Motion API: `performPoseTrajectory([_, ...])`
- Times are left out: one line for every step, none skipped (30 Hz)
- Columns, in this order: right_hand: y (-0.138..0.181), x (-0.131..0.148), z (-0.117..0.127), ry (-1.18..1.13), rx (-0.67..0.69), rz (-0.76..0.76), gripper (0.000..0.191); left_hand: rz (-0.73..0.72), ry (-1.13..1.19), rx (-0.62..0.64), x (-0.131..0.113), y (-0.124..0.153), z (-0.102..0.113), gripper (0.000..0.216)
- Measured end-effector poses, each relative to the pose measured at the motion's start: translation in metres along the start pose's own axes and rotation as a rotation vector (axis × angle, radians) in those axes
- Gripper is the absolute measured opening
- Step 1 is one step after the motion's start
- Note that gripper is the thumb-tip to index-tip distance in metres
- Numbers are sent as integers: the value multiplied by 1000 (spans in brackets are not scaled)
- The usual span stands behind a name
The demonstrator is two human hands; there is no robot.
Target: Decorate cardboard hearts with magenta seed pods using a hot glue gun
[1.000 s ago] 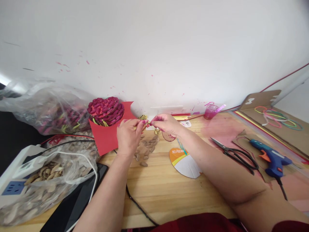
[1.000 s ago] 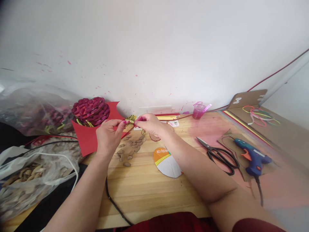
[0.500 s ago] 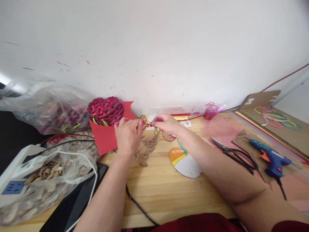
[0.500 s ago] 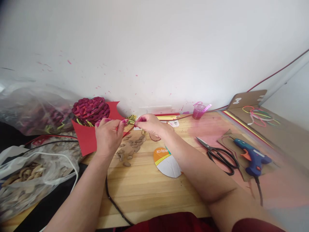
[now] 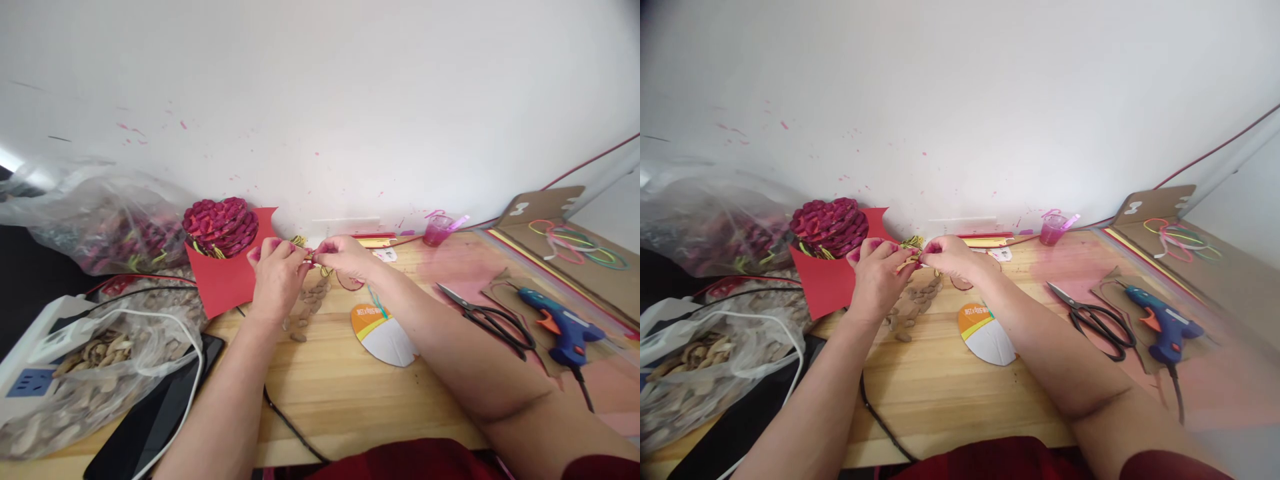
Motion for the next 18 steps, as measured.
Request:
performPoseTrajectory([0,0,0,10,-2,3,13,-2,5,-1,0,0,0,13])
performPoseTrajectory([0,0,0,20,-4,5,13,-6,7,0,1,0,-1,12])
performPoseTrajectory([0,-1,-1,29,-5,7,13,-11,6,0,1,0,-1,12])
performPoseTrajectory([0,-2,-1,44,-6,10,13,-16,3,-1,0,0,-1,12])
performPoseTrajectory([-1,-2,-1,62,-8,15,14,-19,2,-4,0,0,-1,12])
performPoseTrajectory([-1,-3,0,83,-6,23,15,-20,5,-5,0,0,-1,13])
performPoseTrajectory([-1,-3,0,102,-3,32,16,-18,11,-6,-1,0,-1,14])
performPoseTrajectory([-2,-4,0,117,0,40,17,-13,17,-6,-1,0,-2,15])
performPoseTrajectory([-2,-4,0,128,0,44,18,-7,20,-4,-2,0,-2,15])
performPoseTrajectory([-2,-4,0,134,0,45,18,-1,21,0,-2,0,-2,16])
performPoseTrajectory([-2,-3,0,134,-2,45,18,4,18,6,-2,0,-2,16])
performPoseTrajectory([-2,-3,0,131,-4,46,18,5,13,12,-3,0,-2,16])
performPoseTrajectory([-2,-3,0,128,-7,47,17,6,8,16,-3,0,-2,16])
performPoseTrajectory([-1,-2,0,124,-7,49,17,7,3,20,-3,0,-2,17])
performPoseTrajectory([-1,-2,0,123,-5,53,16,7,-1,23,-3,0,-2,17])
performPoseTrajectory([-1,-1,0,125,-2,57,15,7,-2,24,-3,0,-2,16])
performPoseTrajectory([-1,-1,0,132,2,62,13,7,-2,25,-3,0,-2,16])
performPoseTrajectory([0,0,0,144,5,64,11,10,0,25,-3,0,-2,15])
Point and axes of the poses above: each hand's wrist, its own y-axis away from the middle knuckle, its own z-axis out of the back of the hand, x = y × z, the point moved 1 cm from there along -y, towards the middle knuckle, and after that the axes turned 9 degrees about -x, right-handed, at the moved point
